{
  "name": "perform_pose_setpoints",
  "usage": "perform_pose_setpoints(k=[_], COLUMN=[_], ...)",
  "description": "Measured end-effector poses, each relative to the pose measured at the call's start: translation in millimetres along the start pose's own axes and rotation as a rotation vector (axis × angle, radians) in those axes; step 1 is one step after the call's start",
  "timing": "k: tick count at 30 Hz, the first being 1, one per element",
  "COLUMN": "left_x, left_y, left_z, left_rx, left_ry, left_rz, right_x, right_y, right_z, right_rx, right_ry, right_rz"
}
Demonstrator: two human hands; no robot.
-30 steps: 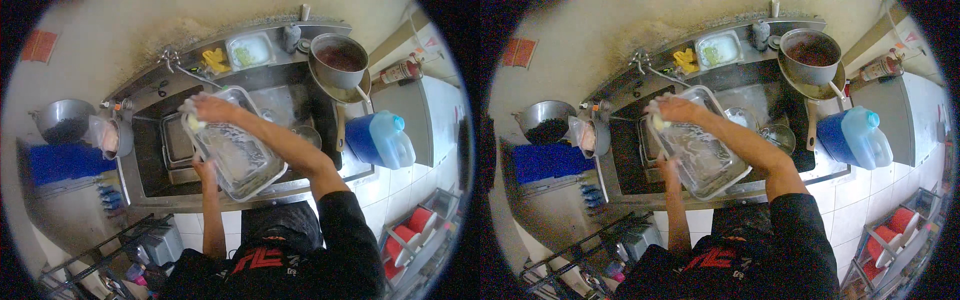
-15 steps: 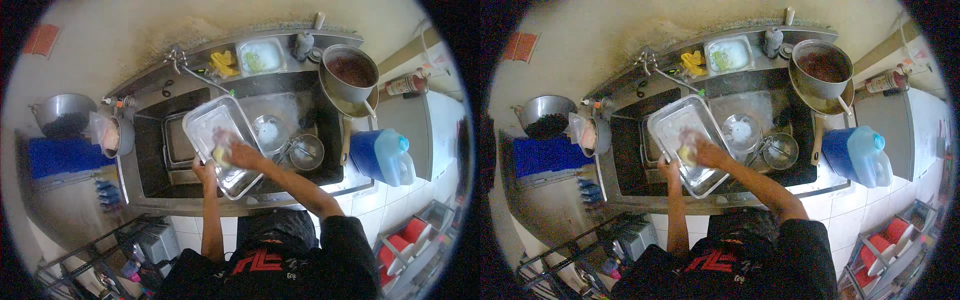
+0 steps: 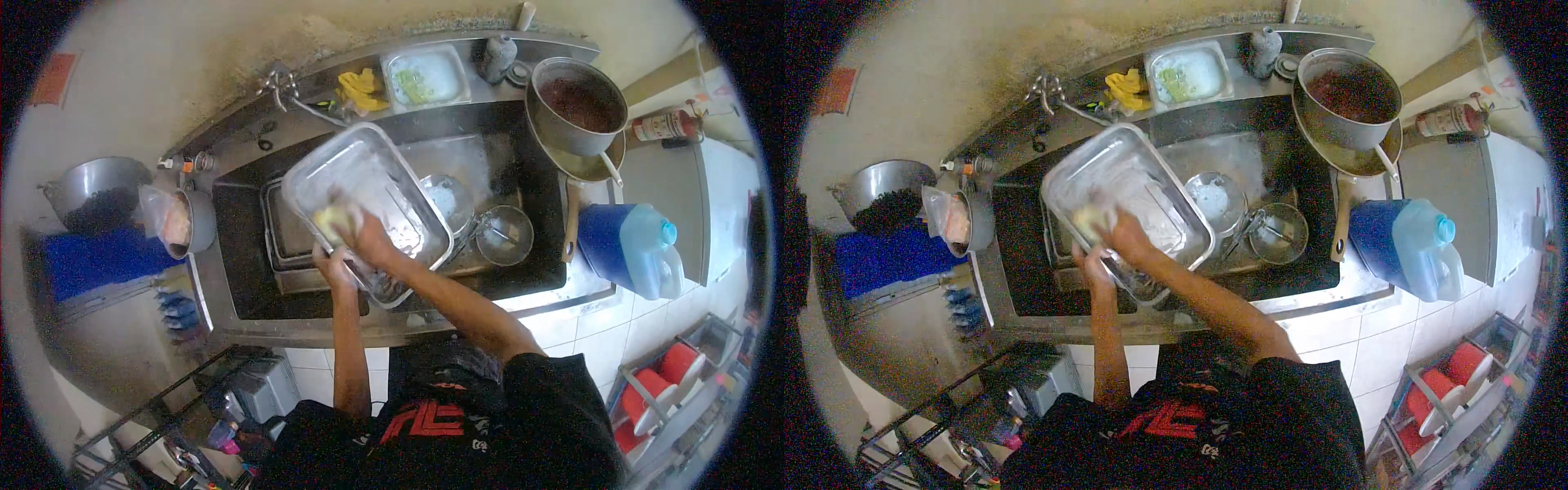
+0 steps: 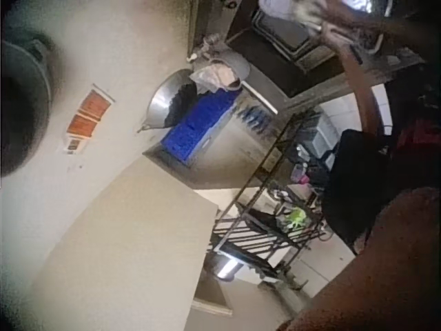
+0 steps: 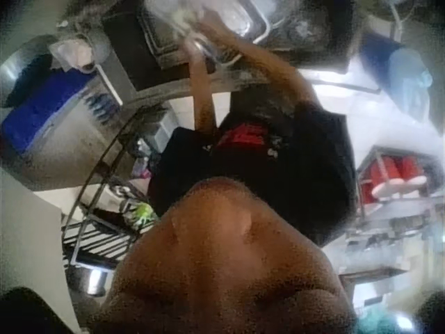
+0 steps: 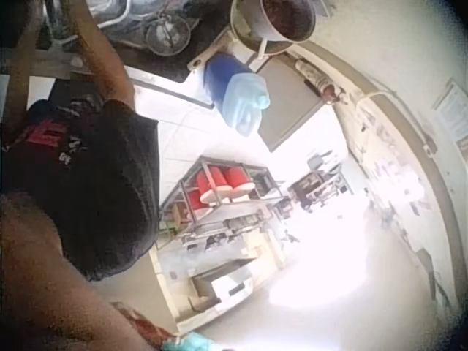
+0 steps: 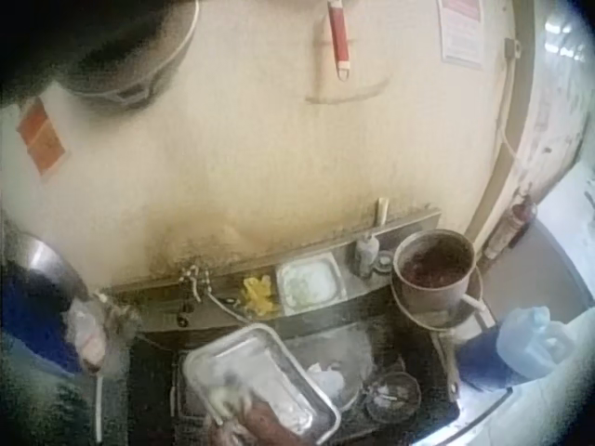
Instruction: The person washes a plate, a whisk, a bowl, and several metal trays using a sponge and soap in a commercial sink. The person scrubs each item individually and then rinses them under running water before placing them aside.
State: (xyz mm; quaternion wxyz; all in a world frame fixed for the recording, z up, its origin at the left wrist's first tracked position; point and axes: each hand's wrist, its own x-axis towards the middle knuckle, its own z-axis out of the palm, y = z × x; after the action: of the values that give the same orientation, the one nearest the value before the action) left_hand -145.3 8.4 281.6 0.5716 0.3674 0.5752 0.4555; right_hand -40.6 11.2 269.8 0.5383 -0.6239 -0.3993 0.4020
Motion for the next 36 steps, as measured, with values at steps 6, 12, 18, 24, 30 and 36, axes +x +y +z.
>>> perform_pose_setpoints(k=[6, 12, 18, 24, 30, 36], left_x=[3.6, -3.9, 2.0, 29.7, -5.5, -15.2], left_y=[16.7, 41.4, 40.1, 22.5, 9.8, -39.5], left_z=[-11.2, 1.2, -11.5, -29.9, 9.7, 32.5], left_rx=[-0.518, -0.235, -0.232, -0.268, -0.246, -0.109], left_ry=[0.341, 0.423, 0.411, 0.311, -0.194, -0.176], left_rz=[0.094, 0.177, 0.126, -0.07, -0.224, -0.185], right_x=[-69.1, -82.3, -67.7, -39.4, -11.5, 52.7], right_y=[2.9, -13.5, 3.5, 43.7, -68.6, -125.9], right_z=[-41.0, -69.6, -97.2, -145.2, -190.1, -226.7], right_rx=[-0.862, -0.941, -0.839, -1.024, -0.501, -0.61], right_ry=[-0.355, -0.413, -0.589, -0.814, -0.749, -0.42], right_rz=[-0.362, -0.678, -0.531, -0.677, -0.384, -0.486])
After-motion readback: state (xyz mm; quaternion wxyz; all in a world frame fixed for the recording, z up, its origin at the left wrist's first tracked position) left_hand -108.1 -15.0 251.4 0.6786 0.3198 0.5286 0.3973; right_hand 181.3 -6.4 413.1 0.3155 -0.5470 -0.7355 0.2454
